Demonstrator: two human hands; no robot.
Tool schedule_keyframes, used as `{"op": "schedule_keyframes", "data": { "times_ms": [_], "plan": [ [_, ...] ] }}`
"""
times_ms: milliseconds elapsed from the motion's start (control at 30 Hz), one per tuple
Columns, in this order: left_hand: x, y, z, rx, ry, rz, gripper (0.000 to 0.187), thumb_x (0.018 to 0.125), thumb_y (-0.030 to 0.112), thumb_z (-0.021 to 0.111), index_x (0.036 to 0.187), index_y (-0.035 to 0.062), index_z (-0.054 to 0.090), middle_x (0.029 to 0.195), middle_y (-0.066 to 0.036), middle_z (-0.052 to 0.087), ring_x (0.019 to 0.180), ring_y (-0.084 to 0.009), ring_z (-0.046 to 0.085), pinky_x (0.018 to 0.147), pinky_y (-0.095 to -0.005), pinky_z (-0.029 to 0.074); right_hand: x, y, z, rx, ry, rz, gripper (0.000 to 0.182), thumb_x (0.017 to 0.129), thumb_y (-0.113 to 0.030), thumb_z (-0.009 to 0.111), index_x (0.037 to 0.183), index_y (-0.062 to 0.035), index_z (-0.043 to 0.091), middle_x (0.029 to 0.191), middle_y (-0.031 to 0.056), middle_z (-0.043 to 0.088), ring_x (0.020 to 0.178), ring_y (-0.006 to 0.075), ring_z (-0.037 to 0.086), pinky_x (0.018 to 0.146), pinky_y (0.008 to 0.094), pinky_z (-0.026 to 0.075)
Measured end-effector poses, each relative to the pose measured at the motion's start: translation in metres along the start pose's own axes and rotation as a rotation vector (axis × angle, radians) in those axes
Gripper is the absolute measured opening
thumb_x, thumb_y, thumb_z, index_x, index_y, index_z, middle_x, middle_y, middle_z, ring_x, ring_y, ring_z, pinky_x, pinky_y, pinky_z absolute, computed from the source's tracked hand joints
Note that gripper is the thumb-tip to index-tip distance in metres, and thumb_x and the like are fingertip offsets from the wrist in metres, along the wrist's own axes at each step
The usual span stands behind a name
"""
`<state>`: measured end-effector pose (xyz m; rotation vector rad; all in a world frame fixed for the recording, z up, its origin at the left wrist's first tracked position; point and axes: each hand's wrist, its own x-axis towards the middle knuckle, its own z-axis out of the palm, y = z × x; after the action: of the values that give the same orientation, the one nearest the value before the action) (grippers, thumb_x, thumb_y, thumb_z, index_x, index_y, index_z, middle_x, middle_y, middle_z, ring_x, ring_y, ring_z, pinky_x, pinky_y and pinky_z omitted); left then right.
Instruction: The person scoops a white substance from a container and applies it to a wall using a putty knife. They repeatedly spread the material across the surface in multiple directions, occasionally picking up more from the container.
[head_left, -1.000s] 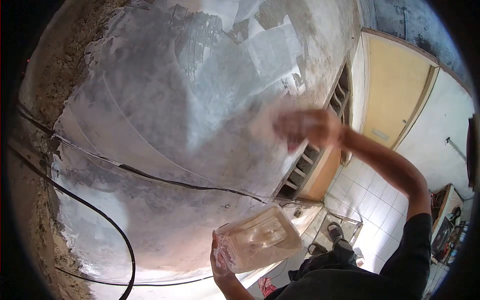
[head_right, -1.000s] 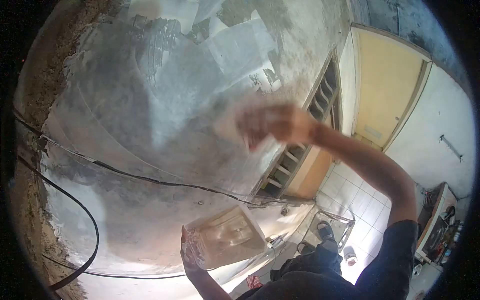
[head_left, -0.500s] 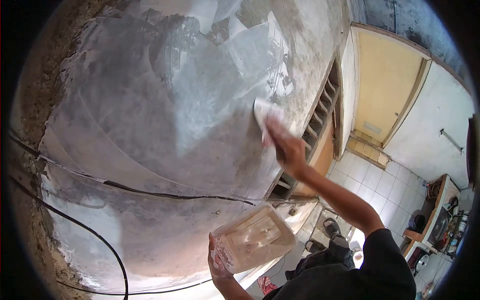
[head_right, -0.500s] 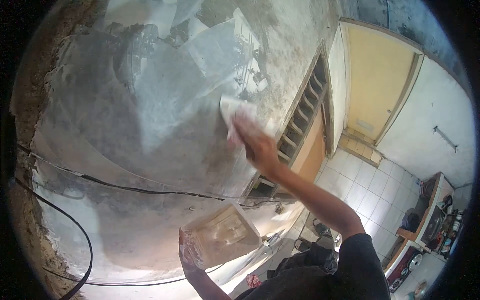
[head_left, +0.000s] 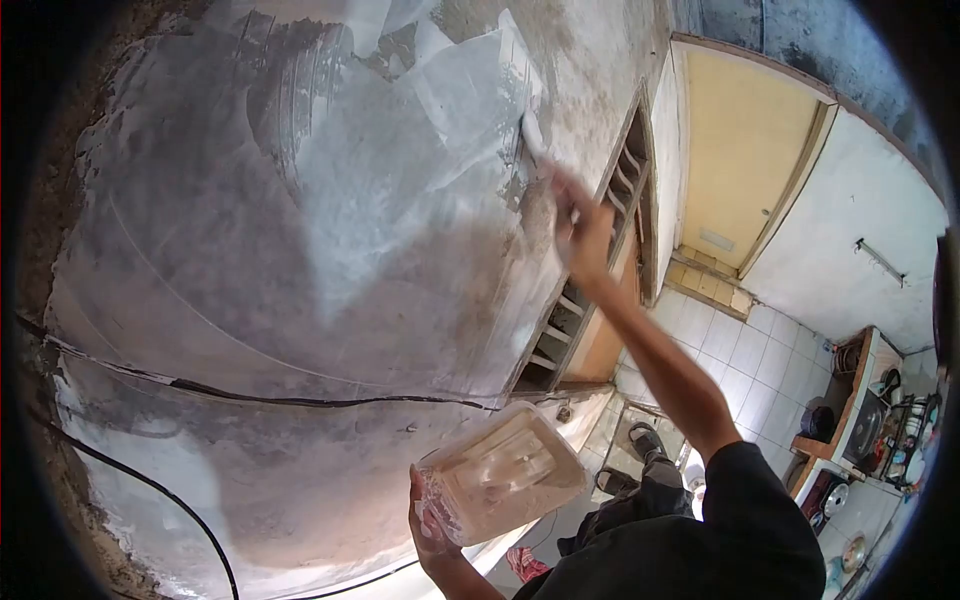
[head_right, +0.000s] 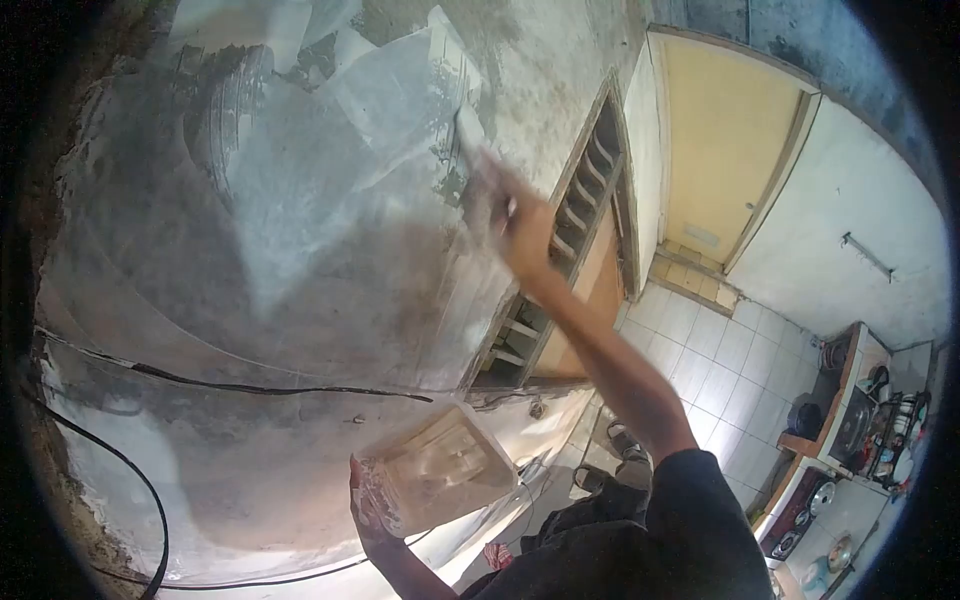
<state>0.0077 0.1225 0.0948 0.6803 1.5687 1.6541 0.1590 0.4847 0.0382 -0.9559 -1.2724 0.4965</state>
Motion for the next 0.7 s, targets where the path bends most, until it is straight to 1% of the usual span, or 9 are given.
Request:
{"op": "schedule_keyframes", "data": {
  "times_ms": [67,100,167,233,333,400,500,567,700],
  "plan": [
    [0.006,0.002,0.006,0.023,0.06,-0.077,0.09,0.081,0.054,0.066,0.142,-0.0012,0.032,0.134,-0.015,0.048,0.118,-0.0307,0.052,0.1,-0.0433,0.044,-0.048,-0.015,-0.004,0.028,-0.147,-0.046,0.058,0.077,0.01,0.05,0.128,-0.0165,0.057,0.116,0.0142,0.063,0.083,0.026,0.07,0.068,0.032,0.055],
    [0.011,0.002,0.008,0.008,0.099,-0.148,0.09,0.082,0.055,0.064,0.143,-0.0014,0.03,0.135,-0.016,0.046,0.12,-0.0312,0.05,0.101,-0.044,0.043,-0.07,-0.015,-0.001,0.246,-0.088,-0.162,0.059,0.075,0.013,0.051,0.126,-0.0148,0.058,0.115,0.013,0.064,0.078,0.0275,0.07,0.065,0.0325,0.054],
    [0.013,0.0,0.011,-0.003,0.132,-0.226,0.09,0.083,0.056,0.062,0.144,-0.0016,0.029,0.137,-0.017,0.045,0.122,-0.0317,0.049,0.102,-0.0446,0.042,-0.106,-0.014,-0.029,0.224,-0.345,-0.061,0.053,0.075,0.015,0.052,0.122,-0.0081,0.059,0.102,0.0142,0.068,0.074,0.0245,0.069,0.064,0.0326,0.052],
    [0.008,-0.006,0.008,0.152,-0.01,0.001,0.082,0.088,0.052,0.056,0.143,-0.0018,0.029,0.139,-0.018,0.041,0.125,-0.0322,0.045,0.103,-0.0466,0.039,-0.123,-0.006,-0.046,0.331,-0.417,-0.007,0.045,0.078,0.013,0.052,0.118,-0.0053,0.06,0.097,0.0132,0.069,0.074,0.0225,0.068,0.066,0.0322,0.052],
    [0.022,-0.039,-0.017,0.128,-0.055,0.076,0.073,0.092,0.047,0.05,0.143,-0.0015,0.03,0.139,-0.019,0.04,0.126,-0.0325,0.044,0.104,-0.048,0.037,-0.148,0.019,-0.067,0.804,-0.204,0.255,0.024,0.089,0.001,0.052,0.112,-0.0033,0.061,0.096,0.0084,0.067,0.084,0.0182,0.067,0.075,0.0313,0.051],
    [0.021,-0.035,-0.012,0.14,-0.114,0.123,0.069,0.093,0.044,0.048,0.143,-0.0015,0.031,0.139,-0.019,0.04,0.126,-0.0329,0.043,0.104,-0.0481,0.037,-0.136,-0.011,-0.107,1.018,-0.009,0.946,0.016,0.097,-0.014,0.05,0.108,-0.0064,0.059,0.103,0.0044,0.066,0.09,0.0171,0.066,0.075,0.0306,0.056],
    [0.025,-0.049,-0.013,0.205,-0.132,0.245,0.063,0.094,0.043,0.044,0.138,-0.0017,0.036,0.137,-0.017,0.042,0.125,-0.0324,0.044,0.104,-0.0477,0.037,-0.145,-0.02,-0.14,1.102,0.039,1.064,0.019,0.096,-0.014,0.052,0.112,-0.0058,0.057,0.105,0.005,0.065,0.091,0.0162,0.066,0.079,0.032,0.057],
    [0.027,-0.039,0.005,0.003,0.069,-0.115,0.06,0.094,0.044,0.044,0.134,-0.0016,0.041,0.132,-0.015,0.046,0.123,-0.0302,0.046,0.102,-0.0458,0.039,-0.148,-0.028,-0.154,1.124,0.022,1.076,0.02,0.096,-0.014,0.051,0.114,-0.0057,0.055,0.107,0.006,0.065,0.093,0.0178,0.066,0.082,0.0325,0.056],
    [0.028,-0.037,0.021,-0.059,-0.027,-0.168,0.054,0.094,0.041,0.045,0.127,-0.0016,0.047,0.12,-0.013,0.054,0.113,-0.0261,0.053,0.098,-0.0403,0.042,-0.157,-0.03,-0.169,1.126,0.034,1.034,0.023,0.097,-0.015,0.051,0.117,-0.0045,0.053,0.109,0.0081,0.064,0.096,0.0193,0.065,0.085,0.0342,0.055]
  ]
}}
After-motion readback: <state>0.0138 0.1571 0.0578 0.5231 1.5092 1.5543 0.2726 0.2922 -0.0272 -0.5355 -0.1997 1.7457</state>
